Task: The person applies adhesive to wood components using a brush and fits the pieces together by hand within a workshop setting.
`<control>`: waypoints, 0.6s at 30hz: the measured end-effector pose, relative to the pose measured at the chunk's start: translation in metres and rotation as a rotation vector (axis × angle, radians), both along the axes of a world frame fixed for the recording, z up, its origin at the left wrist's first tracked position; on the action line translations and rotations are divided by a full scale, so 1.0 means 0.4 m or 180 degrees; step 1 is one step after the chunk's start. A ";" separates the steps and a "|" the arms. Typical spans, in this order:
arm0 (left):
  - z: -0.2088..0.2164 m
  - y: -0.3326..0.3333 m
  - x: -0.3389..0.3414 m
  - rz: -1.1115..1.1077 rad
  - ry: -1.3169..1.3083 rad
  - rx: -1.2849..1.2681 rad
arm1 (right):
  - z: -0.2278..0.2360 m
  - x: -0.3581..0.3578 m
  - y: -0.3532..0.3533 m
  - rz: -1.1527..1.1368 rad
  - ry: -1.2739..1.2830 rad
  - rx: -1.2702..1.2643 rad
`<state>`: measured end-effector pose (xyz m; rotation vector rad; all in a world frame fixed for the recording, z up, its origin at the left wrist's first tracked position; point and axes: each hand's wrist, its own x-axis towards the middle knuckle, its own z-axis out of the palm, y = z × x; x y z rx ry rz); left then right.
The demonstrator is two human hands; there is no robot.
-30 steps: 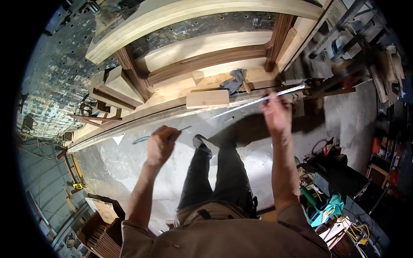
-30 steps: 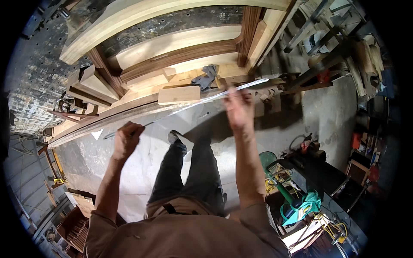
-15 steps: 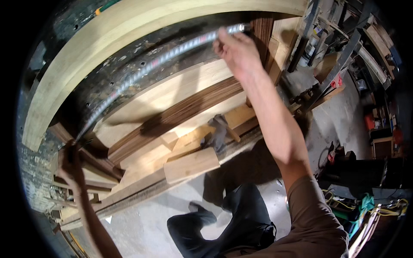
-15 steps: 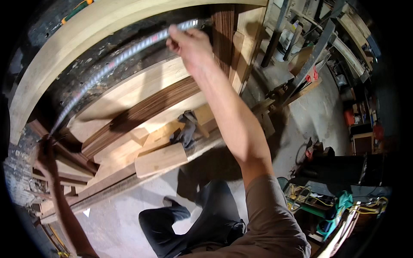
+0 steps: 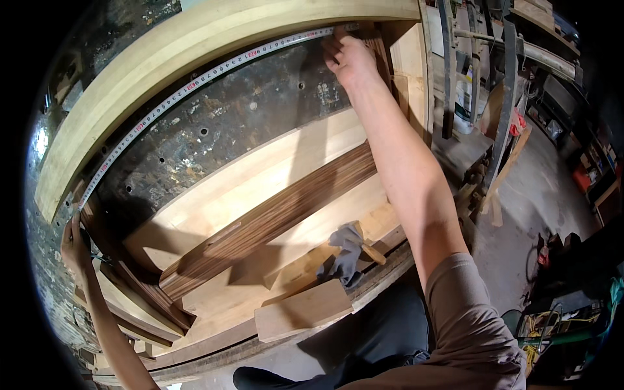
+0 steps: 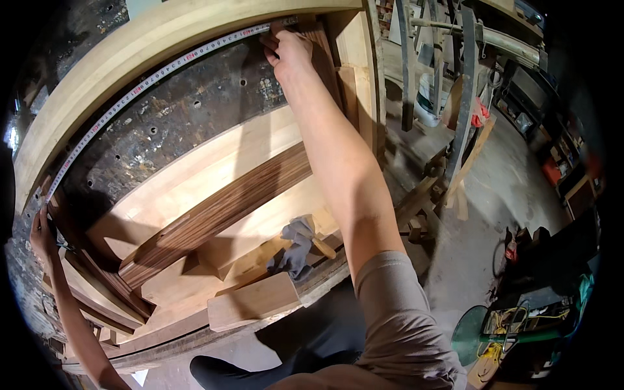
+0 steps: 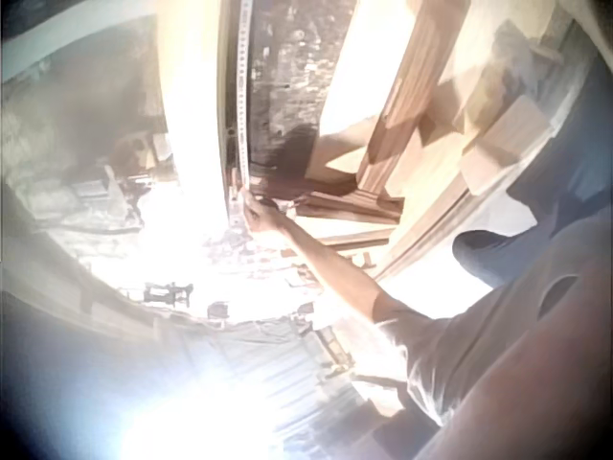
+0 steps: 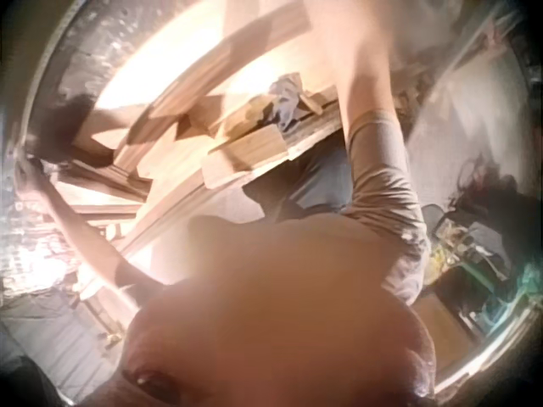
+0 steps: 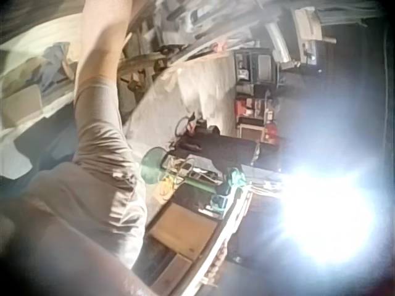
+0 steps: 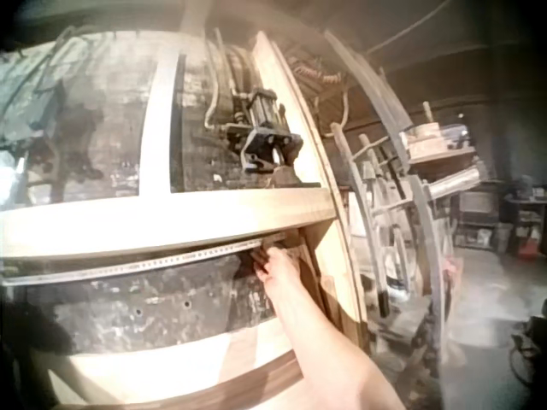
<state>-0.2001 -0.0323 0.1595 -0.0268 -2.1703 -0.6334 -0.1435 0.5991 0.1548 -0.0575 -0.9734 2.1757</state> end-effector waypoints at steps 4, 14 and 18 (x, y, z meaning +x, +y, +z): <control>0.020 -0.006 -0.004 -0.0090 0.0238 -0.0261 | 0.010 -0.003 -0.025 -0.0129 -0.0088 -0.0257; 0.090 0.068 0.047 0.0037 0.0271 -0.0577 | 0.035 -0.001 0.016 0.0015 -0.0336 -0.0269; 0.099 -0.010 0.058 0.0093 0.0545 -0.0821 | 0.050 -0.026 -0.043 0.0020 -0.0361 -0.0331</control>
